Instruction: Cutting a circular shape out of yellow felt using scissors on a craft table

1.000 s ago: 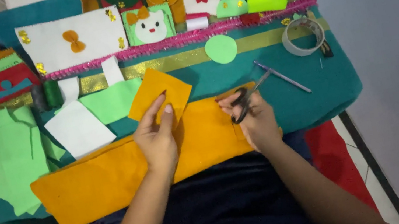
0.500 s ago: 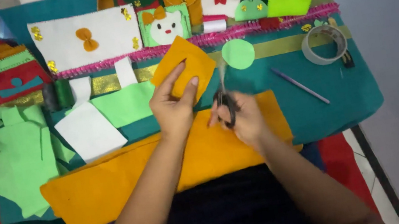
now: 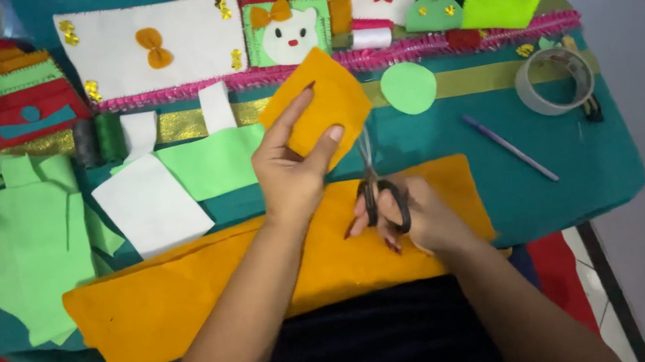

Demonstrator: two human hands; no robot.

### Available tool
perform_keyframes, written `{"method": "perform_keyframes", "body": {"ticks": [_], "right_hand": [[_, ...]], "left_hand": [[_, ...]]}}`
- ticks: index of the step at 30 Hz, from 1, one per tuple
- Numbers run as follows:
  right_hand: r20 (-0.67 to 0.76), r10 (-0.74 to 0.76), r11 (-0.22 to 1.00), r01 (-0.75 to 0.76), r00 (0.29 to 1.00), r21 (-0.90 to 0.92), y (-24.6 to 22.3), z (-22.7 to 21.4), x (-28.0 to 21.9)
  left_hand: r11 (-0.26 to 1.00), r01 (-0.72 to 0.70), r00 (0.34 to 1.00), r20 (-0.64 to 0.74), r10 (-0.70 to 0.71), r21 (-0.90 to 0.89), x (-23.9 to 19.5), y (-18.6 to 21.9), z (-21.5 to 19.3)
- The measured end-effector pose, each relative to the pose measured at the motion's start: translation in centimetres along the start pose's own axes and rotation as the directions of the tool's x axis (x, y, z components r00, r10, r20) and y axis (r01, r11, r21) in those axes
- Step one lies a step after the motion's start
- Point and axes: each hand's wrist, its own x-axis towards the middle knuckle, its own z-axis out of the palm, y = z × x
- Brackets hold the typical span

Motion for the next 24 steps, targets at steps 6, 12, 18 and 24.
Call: {"method": "perform_keyframes", "body": {"ticks": [6,12,18,24], "right_hand": [[0.000,-0.070,0.996,0.070,0.998,-0.058,-0.2,0.3,0.2],[0.021,-0.184,0.977,0.185,0.983,-0.104,0.2,0.9,-0.3],[0.014,-0.235,0.964,0.235,0.972,-0.127,-0.7,1.6,-0.8],[0.036,-0.202,0.964,0.205,0.979,-0.170,-2.7,1.9,-1.6]], "left_hand": [[0.993,-0.094,0.991,0.104,0.087,0.067,0.0,1.0,0.1],[0.985,-0.092,0.980,0.187,0.064,0.147,-0.7,1.4,0.0],[0.974,-0.171,0.985,0.056,0.164,0.150,-1.6,3.9,0.2],[0.979,0.167,0.977,-0.150,-0.149,0.118,-3.9,8.0,1.8]]}}
